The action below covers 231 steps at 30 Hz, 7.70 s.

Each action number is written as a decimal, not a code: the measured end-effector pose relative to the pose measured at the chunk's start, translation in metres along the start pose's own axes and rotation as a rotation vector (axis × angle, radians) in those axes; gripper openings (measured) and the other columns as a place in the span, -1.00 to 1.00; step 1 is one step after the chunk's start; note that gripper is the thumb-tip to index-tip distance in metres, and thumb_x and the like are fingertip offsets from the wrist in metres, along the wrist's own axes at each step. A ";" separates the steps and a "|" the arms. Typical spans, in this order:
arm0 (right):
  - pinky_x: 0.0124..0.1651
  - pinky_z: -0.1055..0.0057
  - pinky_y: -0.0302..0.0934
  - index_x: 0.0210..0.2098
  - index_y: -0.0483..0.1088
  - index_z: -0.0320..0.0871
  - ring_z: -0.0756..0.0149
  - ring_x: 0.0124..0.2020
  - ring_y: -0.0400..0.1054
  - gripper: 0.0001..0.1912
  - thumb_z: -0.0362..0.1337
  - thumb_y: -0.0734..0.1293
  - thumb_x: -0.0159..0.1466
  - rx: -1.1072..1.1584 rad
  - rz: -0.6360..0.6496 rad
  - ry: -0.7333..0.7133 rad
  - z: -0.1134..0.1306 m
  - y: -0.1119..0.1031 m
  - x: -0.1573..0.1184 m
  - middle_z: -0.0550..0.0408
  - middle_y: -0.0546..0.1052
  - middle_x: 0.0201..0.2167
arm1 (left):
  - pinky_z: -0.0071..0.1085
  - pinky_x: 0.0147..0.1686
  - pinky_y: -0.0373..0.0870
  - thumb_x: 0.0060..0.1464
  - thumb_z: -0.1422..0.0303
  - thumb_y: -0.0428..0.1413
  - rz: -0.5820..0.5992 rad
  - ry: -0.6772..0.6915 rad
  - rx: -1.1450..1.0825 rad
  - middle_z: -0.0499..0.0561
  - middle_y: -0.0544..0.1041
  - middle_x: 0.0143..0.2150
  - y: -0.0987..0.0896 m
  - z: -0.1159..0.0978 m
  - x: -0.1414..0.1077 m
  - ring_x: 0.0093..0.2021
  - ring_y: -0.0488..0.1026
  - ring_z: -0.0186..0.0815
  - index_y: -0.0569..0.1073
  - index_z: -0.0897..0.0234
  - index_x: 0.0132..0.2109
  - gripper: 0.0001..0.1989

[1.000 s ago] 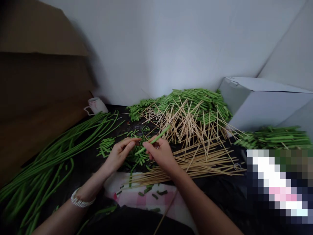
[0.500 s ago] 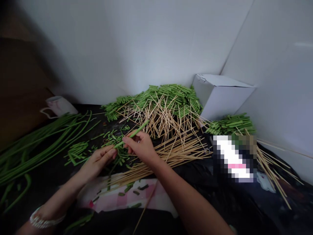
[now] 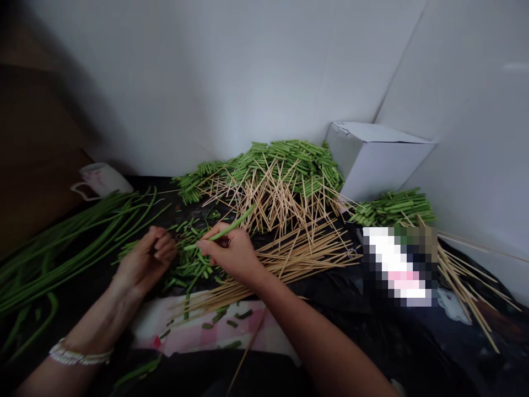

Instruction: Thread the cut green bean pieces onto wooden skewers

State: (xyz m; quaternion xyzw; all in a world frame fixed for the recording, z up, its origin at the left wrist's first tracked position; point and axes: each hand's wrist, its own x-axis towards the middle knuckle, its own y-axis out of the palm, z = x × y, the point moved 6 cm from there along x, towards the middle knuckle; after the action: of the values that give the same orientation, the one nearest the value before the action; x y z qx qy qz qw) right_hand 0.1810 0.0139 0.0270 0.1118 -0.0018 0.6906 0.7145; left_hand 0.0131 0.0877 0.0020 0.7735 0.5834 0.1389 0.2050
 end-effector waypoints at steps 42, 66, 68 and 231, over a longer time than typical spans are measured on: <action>-0.31 0.43 0.16 -0.46 0.33 -0.12 0.34 -0.40 0.27 -0.76 -0.46 0.17 0.28 -0.887 -0.052 -0.785 0.010 0.021 -0.032 0.09 0.38 -0.49 | -0.59 -0.57 0.10 -0.12 0.22 0.31 -0.073 -0.060 0.026 -0.18 0.29 -0.58 0.009 0.029 -0.011 -0.60 0.15 -0.53 0.36 0.32 -0.40 -0.68; -0.53 0.46 0.19 -0.41 0.41 -0.12 0.42 -0.59 0.27 -0.79 -0.13 0.42 0.07 -0.227 -0.077 -0.052 -0.015 -0.008 -0.002 0.21 0.42 -0.57 | -0.51 -0.61 -0.02 0.13 0.08 0.09 0.465 -0.081 0.622 -0.15 0.29 -0.59 0.033 0.033 -0.030 -0.63 0.08 -0.51 0.32 0.30 -0.42 -0.63; -0.54 0.47 0.18 -0.41 0.39 -0.12 0.42 -0.60 0.26 -0.80 -0.14 0.40 0.09 -0.226 -0.092 -0.057 -0.014 -0.008 -0.003 0.22 0.40 -0.59 | -0.51 -0.60 0.01 0.12 0.09 0.11 0.441 -0.074 0.581 -0.13 0.33 -0.58 0.035 0.031 -0.030 -0.62 0.12 -0.50 0.35 0.30 -0.41 -0.65; -0.57 0.47 0.14 0.03 0.34 -0.13 0.46 -0.62 0.22 -0.53 -0.02 0.32 0.21 -0.144 -0.018 0.004 -0.013 -0.017 -0.001 0.20 0.45 -0.50 | -0.56 -0.46 0.22 -0.04 0.28 0.30 0.419 -0.202 0.093 -0.02 0.47 -0.45 0.051 0.008 -0.029 -0.48 0.32 -0.48 0.48 0.35 -0.27 -0.75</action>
State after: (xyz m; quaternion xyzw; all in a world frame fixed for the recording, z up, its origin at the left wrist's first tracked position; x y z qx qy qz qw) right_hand 0.1955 0.0145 0.0120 0.0586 -0.0490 0.6825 0.7269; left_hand 0.0519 0.0468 0.0199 0.8963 0.3923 0.0731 0.1932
